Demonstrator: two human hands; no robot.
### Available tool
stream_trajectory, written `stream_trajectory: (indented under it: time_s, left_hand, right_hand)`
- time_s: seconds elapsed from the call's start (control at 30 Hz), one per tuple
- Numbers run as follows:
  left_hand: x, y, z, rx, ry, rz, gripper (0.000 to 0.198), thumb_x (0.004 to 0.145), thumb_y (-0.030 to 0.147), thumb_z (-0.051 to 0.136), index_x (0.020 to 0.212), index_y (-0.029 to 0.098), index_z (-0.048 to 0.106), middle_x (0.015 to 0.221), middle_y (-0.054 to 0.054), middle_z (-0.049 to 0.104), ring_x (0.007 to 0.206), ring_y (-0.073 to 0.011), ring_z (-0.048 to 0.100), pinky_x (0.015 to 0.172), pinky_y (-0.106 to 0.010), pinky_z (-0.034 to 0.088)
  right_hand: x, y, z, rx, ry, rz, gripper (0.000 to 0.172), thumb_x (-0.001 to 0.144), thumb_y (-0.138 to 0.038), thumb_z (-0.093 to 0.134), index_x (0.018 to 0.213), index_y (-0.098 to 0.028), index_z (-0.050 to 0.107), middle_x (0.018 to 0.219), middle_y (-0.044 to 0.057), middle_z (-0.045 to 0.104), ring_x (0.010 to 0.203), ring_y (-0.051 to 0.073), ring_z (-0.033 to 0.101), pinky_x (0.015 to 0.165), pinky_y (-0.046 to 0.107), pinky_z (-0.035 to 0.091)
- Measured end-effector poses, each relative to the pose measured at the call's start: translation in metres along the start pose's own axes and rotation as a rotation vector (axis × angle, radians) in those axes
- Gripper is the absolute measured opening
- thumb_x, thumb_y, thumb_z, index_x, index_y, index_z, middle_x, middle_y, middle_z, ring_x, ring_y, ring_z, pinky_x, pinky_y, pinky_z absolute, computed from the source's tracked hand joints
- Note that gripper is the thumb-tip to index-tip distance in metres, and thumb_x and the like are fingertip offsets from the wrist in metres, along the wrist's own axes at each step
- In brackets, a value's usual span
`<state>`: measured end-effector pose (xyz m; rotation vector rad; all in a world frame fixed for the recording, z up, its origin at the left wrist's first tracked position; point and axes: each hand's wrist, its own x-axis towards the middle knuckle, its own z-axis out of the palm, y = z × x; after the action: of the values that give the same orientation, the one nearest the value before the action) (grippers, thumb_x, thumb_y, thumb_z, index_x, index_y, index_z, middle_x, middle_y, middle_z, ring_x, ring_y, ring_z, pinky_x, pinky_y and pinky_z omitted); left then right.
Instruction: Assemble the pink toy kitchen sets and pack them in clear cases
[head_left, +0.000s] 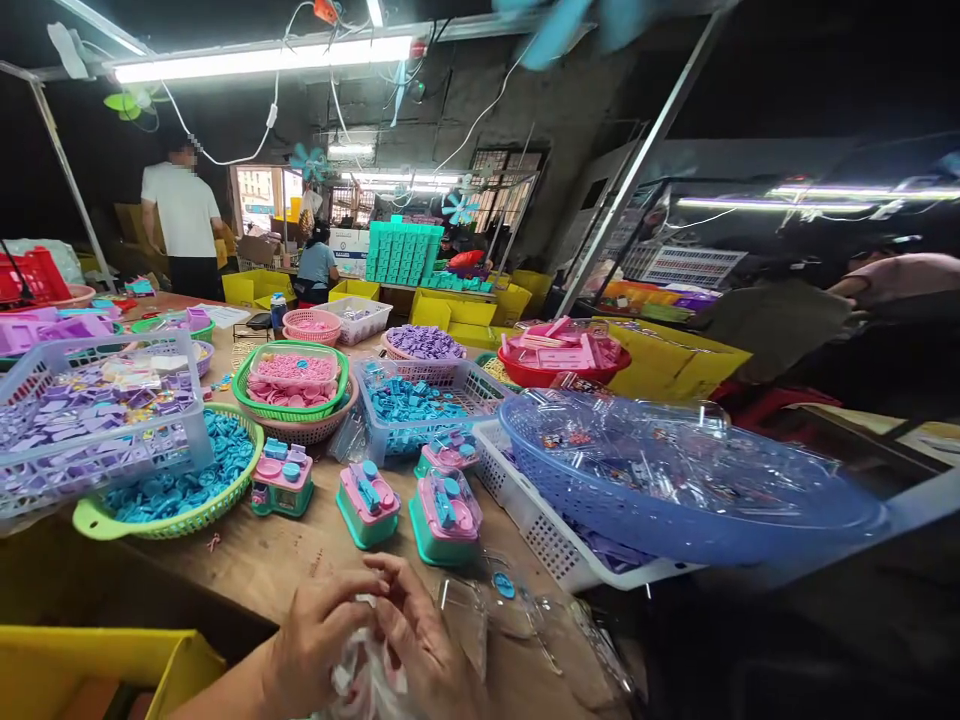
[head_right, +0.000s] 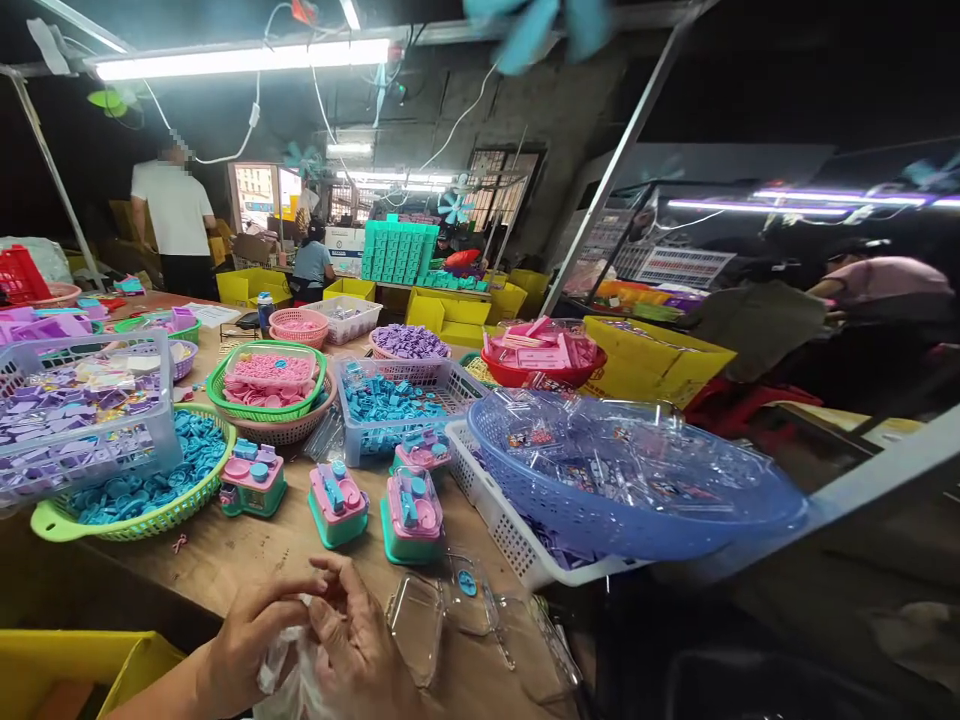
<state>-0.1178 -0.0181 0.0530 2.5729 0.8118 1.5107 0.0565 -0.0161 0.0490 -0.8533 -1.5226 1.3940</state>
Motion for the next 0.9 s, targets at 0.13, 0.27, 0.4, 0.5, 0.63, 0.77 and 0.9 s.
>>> stream_trajectory:
  time_s: [0.13,0.27,0.4,0.5,0.63,0.77,0.9]
  left_hand:
    - [-0.001,-0.002,-0.004,0.03,0.088,-0.047,0.015,0.098,0.033,0.051,0.095,0.018,0.052,0.092,-0.009,0.066,0.078,-0.0147,0.069,0.065,-0.021,0.058]
    - [0.002,-0.009,-0.014,0.099,-0.046,0.023,0.023,0.102,0.033,0.046,0.085,0.018,0.052,0.087,-0.006,0.063,0.069,-0.0118,0.061,0.058,-0.02,0.05]
    - [0.005,-0.017,-0.032,0.161,-0.218,0.139,0.033,0.104,0.025,0.039,0.073,0.018,0.049,0.081,-0.005,0.062,0.064,-0.012,0.055,0.056,-0.024,0.042]
    - [0.002,-0.026,-0.055,0.171,-0.167,0.113,0.033,0.104,0.022,0.037,0.074,0.018,0.05,0.074,-0.004,0.059,0.064,-0.0126,0.053,0.057,-0.025,0.041]
    - [-0.006,-0.032,-0.086,0.189,-0.004,-0.061,0.022,0.101,0.014,0.04,0.085,0.017,0.055,0.077,-0.004,0.059,0.069,-0.0127,0.055,0.063,-0.023,0.045]
    - [-0.007,-0.017,-0.087,0.013,0.103,-0.24,0.031,0.103,0.019,0.037,0.077,0.017,0.055,0.074,-0.003,0.057,0.071,-0.0128,0.056,0.063,-0.022,0.047]
    - [0.009,0.009,-0.06,-0.184,0.16,-0.331,0.042,0.104,0.031,0.038,0.066,0.018,0.05,0.072,-0.005,0.057,0.076,-0.0167,0.061,0.065,-0.026,0.05]
  right_hand:
    - [0.001,0.001,-0.002,-0.023,-0.095,0.061,0.041,0.093,-0.061,0.056,0.09,-0.021,0.057,0.066,-0.005,0.049,0.059,0.01,0.049,0.057,0.022,0.039]
    - [-0.001,-0.007,-0.007,-0.253,0.014,-0.108,0.039,0.093,-0.053,0.059,0.075,-0.019,0.057,0.068,-0.003,0.053,0.062,0.009,0.05,0.058,0.022,0.038]
    - [-0.003,-0.017,-0.014,-0.489,0.143,-0.342,0.038,0.097,-0.046,0.056,0.07,-0.019,0.059,0.065,-0.003,0.055,0.059,0.01,0.051,0.055,0.02,0.038]
    - [-0.005,-0.006,-0.031,-0.643,0.263,-0.365,0.037,0.097,-0.044,0.055,0.069,-0.02,0.059,0.063,-0.002,0.057,0.055,0.01,0.052,0.053,0.021,0.039]
    - [-0.002,0.02,-0.064,-0.716,0.433,-0.286,0.04,0.095,-0.048,0.058,0.066,-0.02,0.058,0.057,-0.004,0.054,0.05,0.011,0.052,0.051,0.021,0.043]
    - [0.001,0.013,-0.064,-0.639,0.359,-0.272,0.039,0.096,-0.052,0.053,0.074,-0.021,0.062,0.068,-0.001,0.059,0.059,0.013,0.06,0.056,0.021,0.051]
    - [-0.021,-0.012,-0.007,-0.581,0.092,-0.267,0.078,0.079,-0.073,0.065,0.137,-0.022,0.054,0.133,0.013,0.059,0.122,0.026,0.06,0.096,0.035,0.057]
